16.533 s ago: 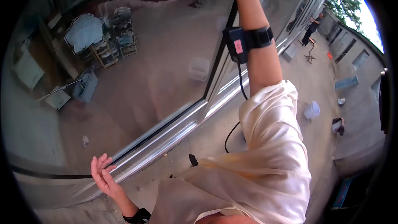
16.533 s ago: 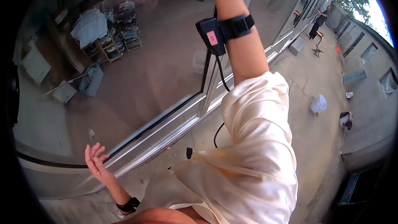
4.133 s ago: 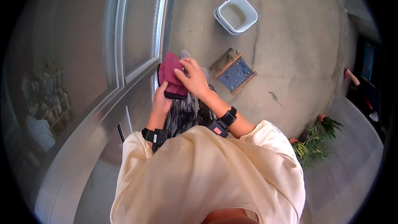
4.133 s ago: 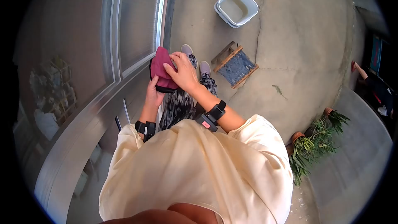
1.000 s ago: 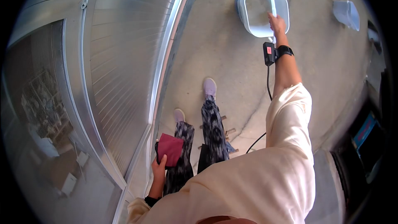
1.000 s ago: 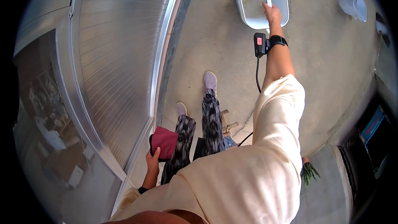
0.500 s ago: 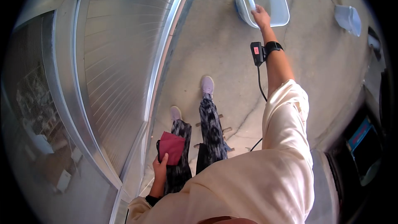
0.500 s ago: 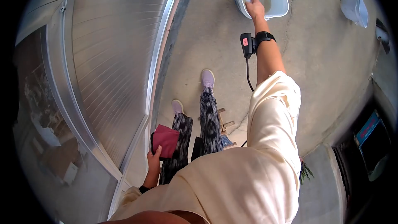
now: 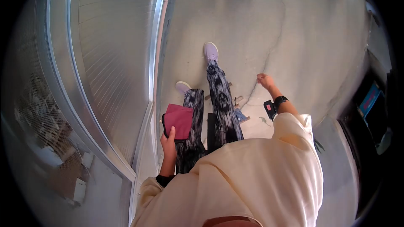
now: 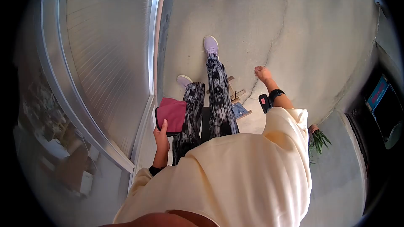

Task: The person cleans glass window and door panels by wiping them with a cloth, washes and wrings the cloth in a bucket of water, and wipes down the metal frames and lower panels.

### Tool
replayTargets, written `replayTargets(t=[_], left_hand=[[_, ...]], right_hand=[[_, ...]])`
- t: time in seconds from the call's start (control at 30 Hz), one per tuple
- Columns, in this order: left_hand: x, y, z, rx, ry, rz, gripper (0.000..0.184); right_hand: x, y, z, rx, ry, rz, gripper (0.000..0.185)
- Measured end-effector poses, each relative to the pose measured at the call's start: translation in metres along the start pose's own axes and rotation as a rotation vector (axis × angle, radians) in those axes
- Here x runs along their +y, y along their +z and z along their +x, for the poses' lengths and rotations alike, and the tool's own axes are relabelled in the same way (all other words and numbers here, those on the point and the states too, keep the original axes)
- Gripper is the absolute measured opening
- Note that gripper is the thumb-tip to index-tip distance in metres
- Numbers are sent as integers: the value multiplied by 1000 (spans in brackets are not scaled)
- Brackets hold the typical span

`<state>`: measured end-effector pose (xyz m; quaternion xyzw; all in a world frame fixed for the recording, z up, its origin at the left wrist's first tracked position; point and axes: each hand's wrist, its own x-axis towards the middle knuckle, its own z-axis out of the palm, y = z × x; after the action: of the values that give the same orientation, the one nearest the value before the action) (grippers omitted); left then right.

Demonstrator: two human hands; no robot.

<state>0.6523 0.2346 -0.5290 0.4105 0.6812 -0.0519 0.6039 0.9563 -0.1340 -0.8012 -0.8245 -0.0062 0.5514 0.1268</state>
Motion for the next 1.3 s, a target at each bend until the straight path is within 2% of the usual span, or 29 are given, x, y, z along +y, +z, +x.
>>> replayTargets(t=[0.07,0.13,0.2,0.23,0.3,0.33,0.37,0.4,0.43,0.47,0.5,0.83,0.93,1.13,1.2,1.23,1.3], left_hand=[[-13,-6,7,64,46,-37,32],[-25,-27,15,2,77,-84,32],[-21,-35,15,-20,83,-82,32],[-17,-37,16,14,87,-113,32],[-34,-25,25,61,104,-129,32],[-45,-29,28,77,80,-158,32],[-55,-35,29,96,58,-191,33],[-50,-36,29,123,38,-224,32],[-57,-34,34,126,60,-253,32],[-62,-35,33,104,52,-285,32],[-63,-33,27,96,17,-301,32],[-55,2,80,168,-232,-226,36],[-56,2,81,172,-231,-243,36],[-50,5,62,182,-237,-306,31],[-46,5,59,172,-235,-333,30],[-47,2,54,153,-235,-358,30],[-48,-3,42,147,-195,-407,30]], right_hand=[[29,41,-56,-69,190,107,36],[56,91,-106,-129,285,140,38],[50,121,-129,-180,211,-273,50],[55,132,-133,-190,216,-267,50],[81,162,-113,-195,66,-324,65],[78,172,-103,-324,145,-319,74],[91,196,-97,-335,136,-319,74],[115,219,-77,-342,30,-412,74],[95,213,-65,-337,-79,-510,74],[81,207,-70,-428,68,-546,71],[86,211,-77,-274,-84,-612,55],[105,206,-83,-381,-44,-468,38],[107,201,-76,-401,-43,-442,34],[104,147,15,-480,-79,-213,29],[82,122,56,-519,-132,-288,28],[33,96,46,-538,-233,-521,28],[14,83,47,-491,-138,-503,35]])
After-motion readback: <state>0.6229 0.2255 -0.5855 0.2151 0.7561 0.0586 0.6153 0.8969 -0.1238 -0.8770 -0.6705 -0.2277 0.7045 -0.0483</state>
